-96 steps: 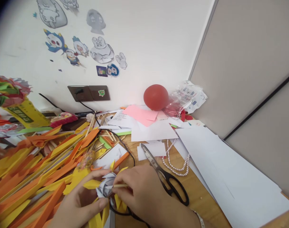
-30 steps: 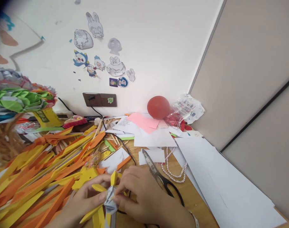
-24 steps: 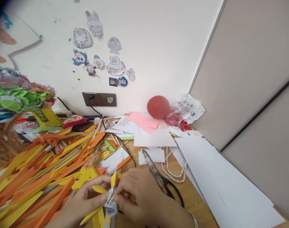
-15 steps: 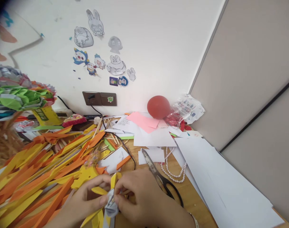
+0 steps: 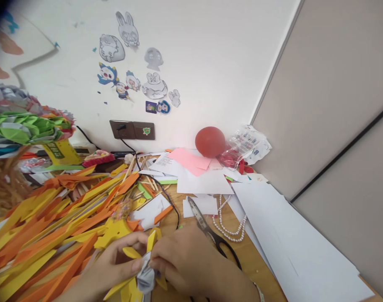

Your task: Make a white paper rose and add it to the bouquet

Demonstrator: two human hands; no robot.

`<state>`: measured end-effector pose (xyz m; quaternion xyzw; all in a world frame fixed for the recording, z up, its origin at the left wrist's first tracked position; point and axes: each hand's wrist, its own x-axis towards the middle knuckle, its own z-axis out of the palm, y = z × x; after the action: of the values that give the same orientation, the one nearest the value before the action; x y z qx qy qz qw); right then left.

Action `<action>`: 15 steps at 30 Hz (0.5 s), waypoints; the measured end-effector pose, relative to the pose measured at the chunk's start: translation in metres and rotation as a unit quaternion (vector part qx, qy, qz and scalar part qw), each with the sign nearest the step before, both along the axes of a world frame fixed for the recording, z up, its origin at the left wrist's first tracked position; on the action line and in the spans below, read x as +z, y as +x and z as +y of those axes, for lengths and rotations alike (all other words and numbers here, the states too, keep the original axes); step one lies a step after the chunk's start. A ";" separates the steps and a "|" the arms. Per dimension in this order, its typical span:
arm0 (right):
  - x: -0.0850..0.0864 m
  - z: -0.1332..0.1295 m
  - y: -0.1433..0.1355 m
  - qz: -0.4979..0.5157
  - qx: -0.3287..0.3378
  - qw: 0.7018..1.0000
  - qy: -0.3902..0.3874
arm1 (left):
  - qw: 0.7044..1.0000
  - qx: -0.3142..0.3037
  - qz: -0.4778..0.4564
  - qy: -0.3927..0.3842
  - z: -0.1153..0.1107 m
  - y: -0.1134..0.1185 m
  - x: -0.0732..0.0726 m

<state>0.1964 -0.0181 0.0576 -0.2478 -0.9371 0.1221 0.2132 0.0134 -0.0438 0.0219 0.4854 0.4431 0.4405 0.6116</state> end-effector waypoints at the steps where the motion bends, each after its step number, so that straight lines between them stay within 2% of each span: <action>1: 0.000 0.001 0.001 -0.010 0.010 1.000 -0.014 | 1.000 -0.002 -0.002 -0.002 0.000 0.000 0.000; 9: 0.014 0.002 0.008 -0.015 0.083 0.992 -0.098 | 0.999 -0.036 -0.024 -0.007 0.001 -0.001 0.002; 15: 0.017 0.005 0.008 -0.041 0.086 0.985 -0.143 | 0.996 -0.082 -0.027 -0.003 0.007 -0.006 -0.009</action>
<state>0.2046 -0.0128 0.0743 -0.1994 -0.9357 0.2626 0.1253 0.0072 -0.0366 0.0131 0.5060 0.3869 0.4006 0.6586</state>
